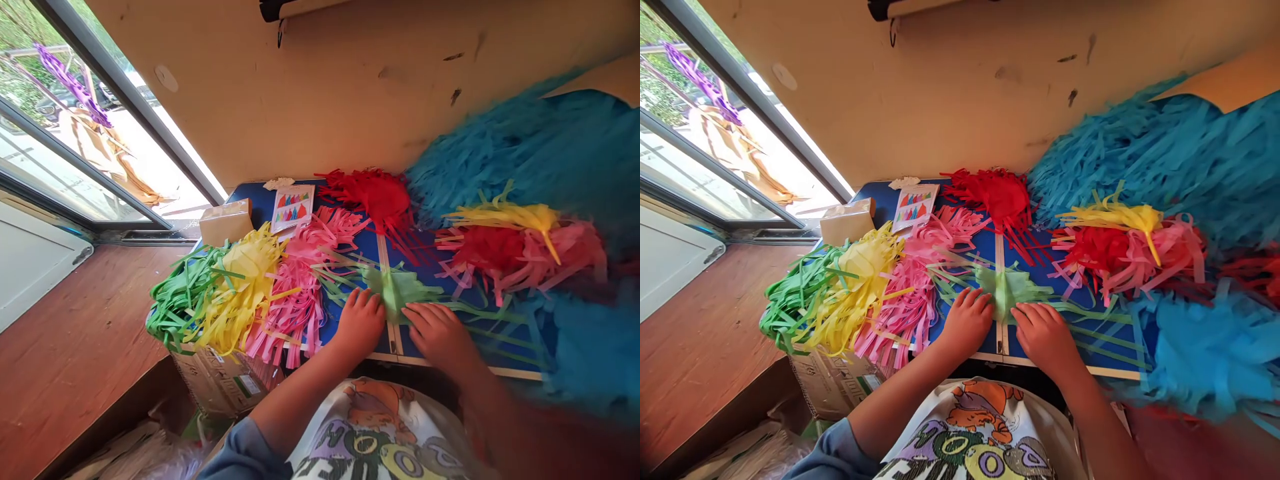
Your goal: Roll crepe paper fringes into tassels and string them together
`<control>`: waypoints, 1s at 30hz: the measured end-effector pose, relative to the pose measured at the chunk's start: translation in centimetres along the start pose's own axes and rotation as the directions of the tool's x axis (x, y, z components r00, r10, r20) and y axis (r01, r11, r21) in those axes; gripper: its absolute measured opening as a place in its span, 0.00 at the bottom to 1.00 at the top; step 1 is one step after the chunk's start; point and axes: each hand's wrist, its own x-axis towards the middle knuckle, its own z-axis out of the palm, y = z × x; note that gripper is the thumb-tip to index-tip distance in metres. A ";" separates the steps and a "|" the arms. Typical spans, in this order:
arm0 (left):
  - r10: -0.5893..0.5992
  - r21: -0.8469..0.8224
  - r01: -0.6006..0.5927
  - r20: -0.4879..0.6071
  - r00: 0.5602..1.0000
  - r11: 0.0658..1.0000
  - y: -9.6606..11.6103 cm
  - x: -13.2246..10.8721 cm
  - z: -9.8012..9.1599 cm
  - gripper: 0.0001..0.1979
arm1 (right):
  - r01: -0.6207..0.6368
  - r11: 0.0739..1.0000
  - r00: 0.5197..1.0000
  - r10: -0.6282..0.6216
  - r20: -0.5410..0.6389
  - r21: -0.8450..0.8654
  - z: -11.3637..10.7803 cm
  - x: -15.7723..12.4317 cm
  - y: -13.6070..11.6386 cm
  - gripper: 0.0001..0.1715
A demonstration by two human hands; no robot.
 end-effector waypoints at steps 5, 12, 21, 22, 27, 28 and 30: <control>0.072 0.020 -0.072 -0.011 0.997 0.997 -0.1 -0.9 -0.3 0.08 | 0.046 0.999 0.997 -0.047 0.064 0.005 -1.3 0.0 -0.5 0.12; 0.221 -0.050 -0.219 0.039 0.975 0.974 1.1 -1.0 -1.4 0.13 | 0.049 0.997 0.994 -0.054 0.094 0.057 -1.9 -0.5 -1.3 0.11; 0.247 -0.118 -0.224 0.238 0.939 0.967 0.6 -1.1 -2.3 0.09 | 0.034 0.989 0.993 -0.050 0.106 0.147 -2.0 -1.7 -0.7 0.07; 0.251 -0.124 -0.227 0.235 0.939 0.966 0.6 -1.1 -2.3 0.09 | 0.024 0.987 0.993 -0.042 0.107 0.162 -2.0 -1.8 -0.6 0.07; 0.194 -0.224 -0.138 0.252 0.948 0.965 -0.2 -0.3 -2.0 0.11 | -0.126 0.949 0.980 0.075 0.182 0.289 -1.8 -1.2 0.5 0.11; 0.173 -0.249 -0.107 0.260 0.950 0.963 -0.5 0.1 -1.9 0.12 | -0.165 0.937 0.972 0.102 0.211 0.306 -1.7 -0.8 1.0 0.12; 0.142 -0.278 -0.064 0.274 0.951 0.959 -1.1 1.2 -1.7 0.14 | -0.247 0.913 0.946 0.154 0.285 0.326 -1.7 0.2 2.1 0.15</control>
